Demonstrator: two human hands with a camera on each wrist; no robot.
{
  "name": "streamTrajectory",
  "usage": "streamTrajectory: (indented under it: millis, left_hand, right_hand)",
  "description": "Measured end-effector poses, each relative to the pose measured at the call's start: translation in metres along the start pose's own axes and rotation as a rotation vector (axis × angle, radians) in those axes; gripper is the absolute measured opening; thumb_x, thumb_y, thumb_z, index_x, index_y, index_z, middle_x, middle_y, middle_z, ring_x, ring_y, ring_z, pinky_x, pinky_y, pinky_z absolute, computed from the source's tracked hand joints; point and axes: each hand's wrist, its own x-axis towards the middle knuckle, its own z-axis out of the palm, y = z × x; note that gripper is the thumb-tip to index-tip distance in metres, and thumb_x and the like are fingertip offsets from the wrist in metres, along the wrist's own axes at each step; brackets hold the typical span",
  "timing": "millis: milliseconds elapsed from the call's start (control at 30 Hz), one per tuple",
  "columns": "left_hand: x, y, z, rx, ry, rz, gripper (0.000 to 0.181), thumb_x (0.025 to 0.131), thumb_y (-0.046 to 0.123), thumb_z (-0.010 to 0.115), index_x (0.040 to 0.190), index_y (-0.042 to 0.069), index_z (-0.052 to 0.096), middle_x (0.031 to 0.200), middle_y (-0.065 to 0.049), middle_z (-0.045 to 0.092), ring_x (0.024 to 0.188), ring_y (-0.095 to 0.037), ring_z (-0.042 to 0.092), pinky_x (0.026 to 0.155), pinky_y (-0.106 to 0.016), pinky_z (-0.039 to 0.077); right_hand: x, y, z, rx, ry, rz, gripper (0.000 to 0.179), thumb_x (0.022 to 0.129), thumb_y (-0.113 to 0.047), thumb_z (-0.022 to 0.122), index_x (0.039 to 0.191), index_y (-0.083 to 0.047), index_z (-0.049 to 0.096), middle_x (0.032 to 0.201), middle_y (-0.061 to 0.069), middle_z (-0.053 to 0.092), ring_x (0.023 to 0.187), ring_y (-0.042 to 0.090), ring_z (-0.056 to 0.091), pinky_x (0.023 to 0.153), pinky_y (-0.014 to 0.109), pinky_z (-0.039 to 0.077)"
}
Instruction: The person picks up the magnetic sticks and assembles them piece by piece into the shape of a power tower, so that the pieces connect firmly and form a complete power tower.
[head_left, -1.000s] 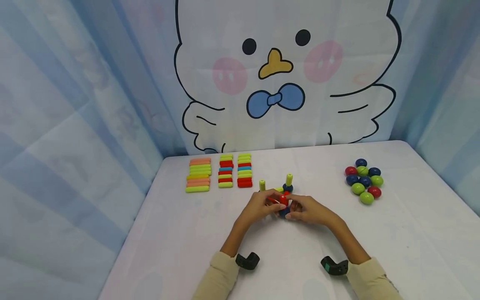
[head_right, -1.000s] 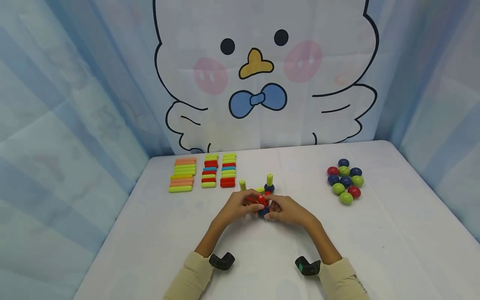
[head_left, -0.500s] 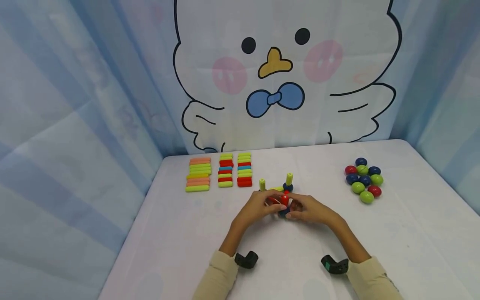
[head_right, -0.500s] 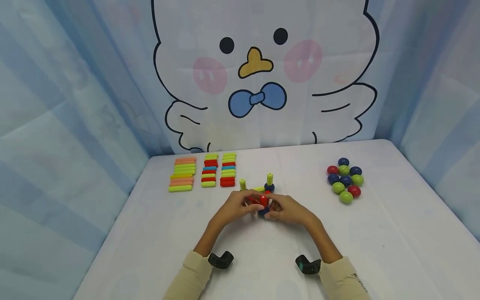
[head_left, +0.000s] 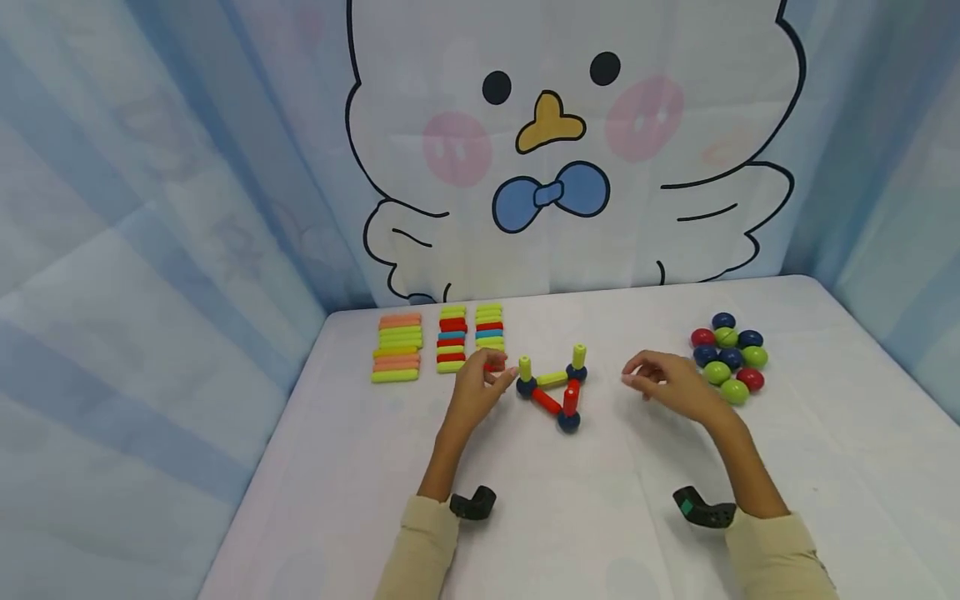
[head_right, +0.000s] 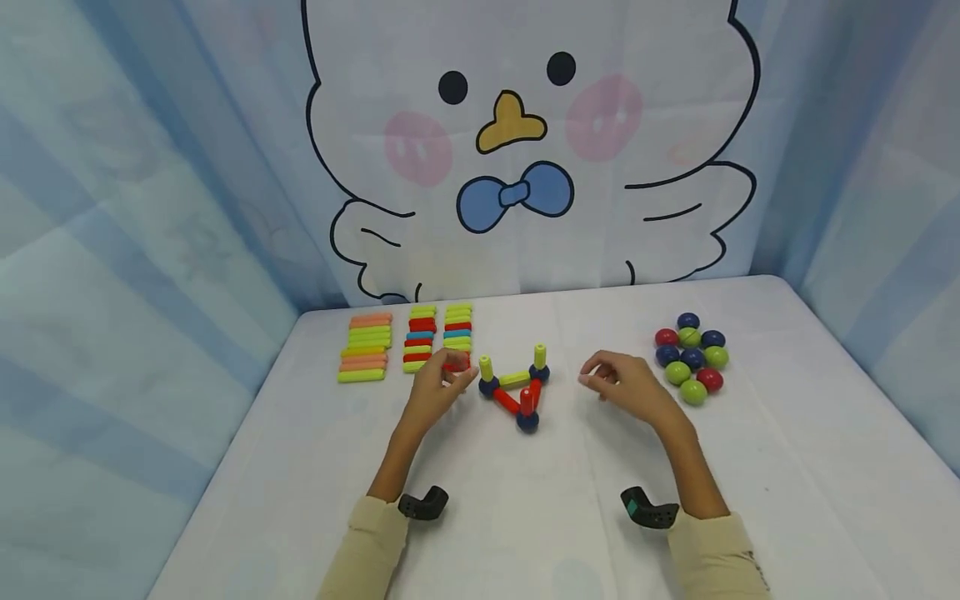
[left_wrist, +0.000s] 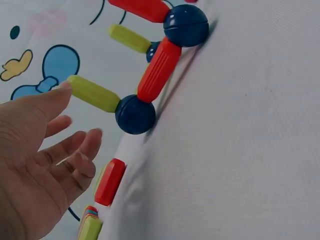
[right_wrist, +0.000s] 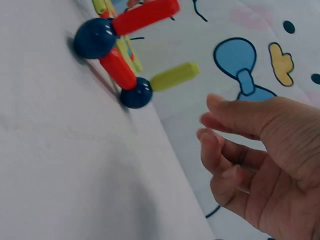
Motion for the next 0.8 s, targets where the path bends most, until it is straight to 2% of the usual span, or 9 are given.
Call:
streamTrajectory:
  millis: [100,167,233,300,400,533,633,733,800]
  left_hand:
    - [0.001,-0.004,0.002,-0.01,-0.144,-0.068,0.046,0.092,0.035,0.068,0.132,0.016,0.055,0.127,-0.004,0.062,0.081,-0.014,0.066,0.069,-0.026,0.055]
    - [0.002,-0.006,0.004,-0.014,-0.22,-0.107,0.048,0.091,0.033,0.069,0.135,0.019,0.054,0.13,-0.003,0.061,0.078,-0.014,0.066,0.069,-0.028,0.054]
    - [0.001,-0.008,0.005,-0.006,-0.266,-0.139,0.046,0.091,0.032,0.07,0.133,0.02,0.056,0.13,-0.002,0.061,0.077,-0.013,0.065,0.069,-0.028,0.053]
    - [0.001,-0.01,0.005,0.0,-0.284,-0.15,0.043,0.09,0.03,0.071,0.13,0.019,0.058,0.127,-0.002,0.063,0.076,-0.013,0.064,0.071,-0.027,0.053]
    - [0.0,-0.012,0.005,-0.006,-0.293,-0.152,0.039,0.089,0.028,0.072,0.125,0.017,0.06,0.125,-0.002,0.063,0.076,-0.014,0.064,0.074,-0.026,0.053]
    - [0.001,-0.012,0.004,-0.038,-0.303,-0.157,0.036,0.089,0.028,0.073,0.12,0.016,0.058,0.123,-0.004,0.062,0.076,-0.014,0.065,0.073,-0.028,0.052]
    - [0.002,-0.011,0.004,-0.038,-0.327,-0.155,0.042,0.089,0.03,0.072,0.125,0.017,0.054,0.129,-0.005,0.06,0.077,-0.014,0.066,0.078,-0.03,0.052]
    - [0.002,-0.009,0.006,-0.012,-0.36,-0.147,0.05,0.09,0.03,0.071,0.134,0.018,0.05,0.137,-0.005,0.057,0.078,-0.013,0.065,0.083,-0.03,0.053]
    - [0.002,-0.008,0.007,0.015,-0.375,-0.137,0.051,0.089,0.03,0.072,0.134,0.017,0.052,0.134,-0.006,0.058,0.077,-0.012,0.063,0.08,-0.028,0.054]
  right_hand:
    - [-0.01,0.008,-0.02,-0.084,0.173,0.083,0.033,0.098,-0.032,0.059,0.112,-0.002,0.062,0.091,0.018,0.066,0.075,0.024,0.063,0.062,0.023,0.051]
    - [-0.016,0.016,-0.03,-0.139,0.268,0.137,0.035,0.099,-0.032,0.057,0.113,0.0,0.06,0.094,0.021,0.065,0.078,0.028,0.061,0.063,0.028,0.053]
    - [-0.023,0.024,-0.037,-0.202,0.334,0.182,0.035,0.099,-0.03,0.057,0.113,0.002,0.06,0.096,0.024,0.063,0.083,0.031,0.059,0.066,0.036,0.055]
    - [-0.03,0.031,-0.043,-0.267,0.369,0.213,0.035,0.098,-0.027,0.058,0.111,0.005,0.06,0.099,0.026,0.061,0.087,0.035,0.056,0.071,0.046,0.055]
    - [-0.042,0.039,-0.047,-0.345,0.364,0.256,0.033,0.097,-0.024,0.06,0.108,0.008,0.06,0.099,0.03,0.057,0.089,0.042,0.055,0.074,0.056,0.052]
    - [-0.051,0.045,-0.051,-0.416,0.338,0.287,0.031,0.093,-0.021,0.064,0.104,0.008,0.059,0.098,0.032,0.051,0.086,0.045,0.052,0.072,0.06,0.051]
    - [-0.053,0.047,-0.052,-0.437,0.302,0.299,0.031,0.092,-0.02,0.066,0.104,0.008,0.059,0.1,0.034,0.05,0.088,0.047,0.052,0.073,0.062,0.05]
    - [-0.055,0.05,-0.051,-0.436,0.244,0.316,0.037,0.091,-0.021,0.067,0.111,0.009,0.059,0.104,0.036,0.05,0.095,0.051,0.051,0.078,0.065,0.048]
    - [-0.055,0.053,-0.05,-0.427,0.212,0.326,0.042,0.09,-0.021,0.068,0.116,0.01,0.057,0.108,0.037,0.051,0.1,0.052,0.049,0.081,0.067,0.046]
